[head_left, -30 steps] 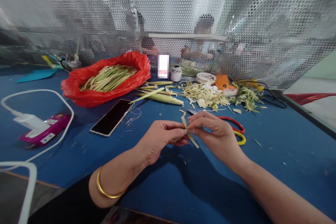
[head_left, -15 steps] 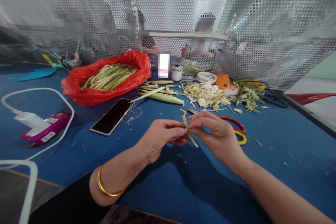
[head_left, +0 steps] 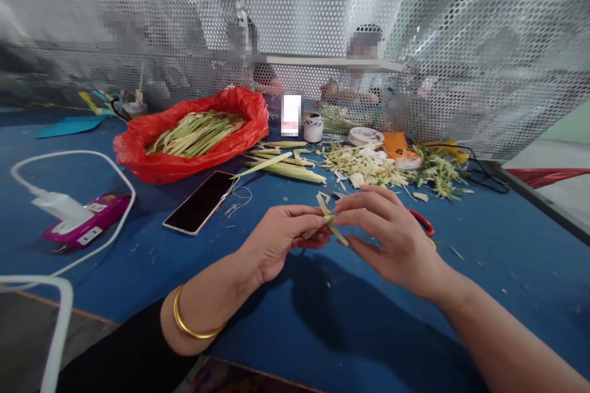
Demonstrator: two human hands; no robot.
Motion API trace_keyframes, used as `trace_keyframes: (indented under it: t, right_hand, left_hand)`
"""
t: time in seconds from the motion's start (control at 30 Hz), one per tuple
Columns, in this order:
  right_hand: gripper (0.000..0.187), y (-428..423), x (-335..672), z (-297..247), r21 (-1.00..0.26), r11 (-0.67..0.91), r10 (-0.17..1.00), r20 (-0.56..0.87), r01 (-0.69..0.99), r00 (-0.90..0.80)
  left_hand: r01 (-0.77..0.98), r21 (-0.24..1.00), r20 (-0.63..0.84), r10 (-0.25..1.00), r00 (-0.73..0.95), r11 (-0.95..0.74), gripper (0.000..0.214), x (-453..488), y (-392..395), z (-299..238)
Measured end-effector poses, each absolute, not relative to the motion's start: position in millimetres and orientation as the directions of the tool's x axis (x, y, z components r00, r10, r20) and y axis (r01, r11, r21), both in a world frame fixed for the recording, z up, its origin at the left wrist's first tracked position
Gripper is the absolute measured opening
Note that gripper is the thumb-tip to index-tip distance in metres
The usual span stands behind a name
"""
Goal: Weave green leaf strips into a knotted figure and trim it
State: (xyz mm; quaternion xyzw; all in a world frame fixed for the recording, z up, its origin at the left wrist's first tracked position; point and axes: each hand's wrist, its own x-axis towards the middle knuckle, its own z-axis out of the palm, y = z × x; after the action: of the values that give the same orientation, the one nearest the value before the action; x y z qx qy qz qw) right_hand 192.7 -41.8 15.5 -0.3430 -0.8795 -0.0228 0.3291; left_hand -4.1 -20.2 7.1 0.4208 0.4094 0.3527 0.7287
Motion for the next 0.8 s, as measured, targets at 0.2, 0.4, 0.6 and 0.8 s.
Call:
trace_keyframes:
  t: [0.2, 0.4, 0.6, 0.8]
  right_hand:
    - [0.018, -45.0, 186.9, 11.3, -0.244, 0.748, 0.599, 0.648, 0.617, -0.47]
    - [0.01, -49.8, 176.6, 3.8, -0.773, 0.455, 0.889, 0.424, 0.443, -0.172]
    - [0.004, -52.4, 175.0, 4.5, -0.847, 0.319, 0.948, 0.296, 0.425, -0.122]
    - [0.022, -54.2, 172.3, 8.2, -0.841, 0.259, 0.963, 0.261, 0.476, -0.063]
  left_hand:
    - [-0.127, 0.91, -0.317, 0.859, 0.401, 0.395, 0.017, -1.3, -22.8, 7.2]
    - [0.006, 0.94, -0.31, 0.851, 0.424, 0.34, 0.017, -1.3, -25.2, 10.3]
    - [0.051, 0.944, -0.309, 0.822, 0.479, 0.325, 0.012, -3.0, -23.4, 8.3]
    - [0.034, 0.94, -0.313, 0.818, 0.482, 0.34, 0.011, -2.1, -22.5, 3.2]
